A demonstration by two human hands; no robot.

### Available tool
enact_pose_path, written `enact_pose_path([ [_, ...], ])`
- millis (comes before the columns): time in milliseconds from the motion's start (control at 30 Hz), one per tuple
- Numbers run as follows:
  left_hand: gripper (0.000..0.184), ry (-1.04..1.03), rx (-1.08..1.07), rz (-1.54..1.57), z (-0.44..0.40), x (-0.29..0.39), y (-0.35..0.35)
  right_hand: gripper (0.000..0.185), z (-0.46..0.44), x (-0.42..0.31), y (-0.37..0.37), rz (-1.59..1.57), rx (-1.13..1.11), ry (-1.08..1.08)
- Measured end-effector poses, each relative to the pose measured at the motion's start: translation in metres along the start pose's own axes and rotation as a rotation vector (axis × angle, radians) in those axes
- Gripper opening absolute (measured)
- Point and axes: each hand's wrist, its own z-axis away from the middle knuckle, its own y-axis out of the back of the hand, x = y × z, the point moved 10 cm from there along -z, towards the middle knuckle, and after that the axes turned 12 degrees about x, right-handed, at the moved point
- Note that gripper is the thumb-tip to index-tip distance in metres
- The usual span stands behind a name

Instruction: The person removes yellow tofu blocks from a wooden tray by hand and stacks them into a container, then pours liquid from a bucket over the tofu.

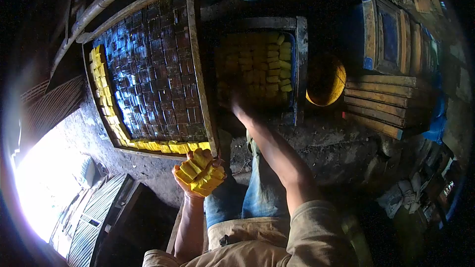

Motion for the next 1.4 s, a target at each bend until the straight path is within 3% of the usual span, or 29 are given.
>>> enact_pose_path([
  [67, 0.050, 0.107, -0.118, 0.097, 0.002, -0.008, -0.009, 0.029, 0.001, -0.004, 0.000, -0.036, -0.028, -0.037],
  [233, 0.057, 0.075, -0.075, 0.067, 0.000, -0.006, -0.012, 0.034, 0.000, 0.004, -0.012, -0.129, -0.153, -0.124],
  [300, 0.057, 0.034, -0.020, 0.082, -0.002, -0.001, -0.003, 0.037, 0.006, -0.007, -0.005, 0.042, 0.096, -0.058],
  [333, 0.057, 0.030, -0.018, 0.080, -0.003, 0.000, -0.004, 0.037, -0.008, 0.004, -0.001, 0.041, 0.092, -0.061],
  [433, 0.059, 0.061, -0.079, 0.112, 0.001, -0.002, -0.012, 0.031, -0.027, 0.021, -0.009, 0.037, -0.045, -0.083],
  [533, 0.049, 0.109, -0.098, 0.082, 0.001, -0.007, -0.013, 0.024, -0.040, 0.026, -0.011, -0.106, -0.147, -0.122],
  [633, 0.049, 0.041, -0.043, 0.062, -0.008, -0.006, -0.004, 0.020, -0.072, 0.034, -0.003, -0.077, -0.183, 0.001],
  [733, 0.048, 0.091, -0.013, 0.106, -0.020, -0.014, -0.002, 0.025, -0.077, 0.025, 0.018, -0.060, -0.001, 0.104],
  [767, 0.059, 0.124, -0.071, 0.119, -0.022, -0.018, -0.012, 0.030, -0.035, -0.025, 0.025, 0.410, 0.051, 0.613],
  [833, 0.053, 0.153, -0.044, 0.120, -0.031, -0.022, -0.015, 0.040, 0.055, -0.069, 0.016, 0.782, 0.029, 0.864],
  [867, 0.048, 0.157, -0.078, 0.084, -0.037, -0.023, -0.024, 0.045, 0.087, -0.072, 0.016, 0.680, -0.028, 0.613],
  [933, 0.049, 0.133, -0.055, 0.047, -0.053, -0.025, -0.011, 0.054, 0.153, -0.081, 0.007, 0.851, -0.084, 0.723],
  [967, 0.049, 0.124, -0.034, 0.008, -0.062, -0.028, -0.007, 0.056, 0.180, -0.091, -0.007, 0.960, -0.114, 0.889],
  [1000, 0.050, 0.140, -0.145, -0.077, -0.058, -0.032, -0.036, 0.059, 0.202, -0.092, -0.022, 1.068, -0.143, 1.055],
  [1067, 0.049, 0.074, 0.122, -0.241, -0.072, -0.035, 0.003, 0.064, 0.199, -0.066, -0.021, 1.167, -0.164, 0.871],
  [1100, 0.048, 0.159, 0.109, -0.291, -0.075, -0.045, 0.007, 0.065, 0.199, -0.058, -0.021, 1.229, -0.175, 0.836],
  [1133, 0.060, 0.119, 0.027, -0.455, -0.075, -0.050, -0.013, 0.065, 0.193, -0.053, -0.014, 1.230, -0.173, 0.840],
  [1200, 0.055, 0.125, 0.122, -0.474, -0.076, -0.054, -0.012, 0.057, 0.168, -0.043, 0.016, 1.024, -0.157, 0.678],
  [1267, 0.070, 0.153, 0.034, -0.439, -0.075, -0.064, -0.015, 0.043, 0.148, -0.044, 0.027, 0.722, -0.241, 0.312],
  [1333, 0.077, 0.263, -0.026, -0.446, -0.066, -0.067, -0.019, 0.047, 0.131, -0.063, 0.037, 0.555, -0.257, 0.281],
  [1400, 0.082, 0.238, -0.070, -0.467, -0.065, -0.061, -0.024, 0.050, 0.105, -0.062, 0.055, 0.359, -0.172, 0.033],
])
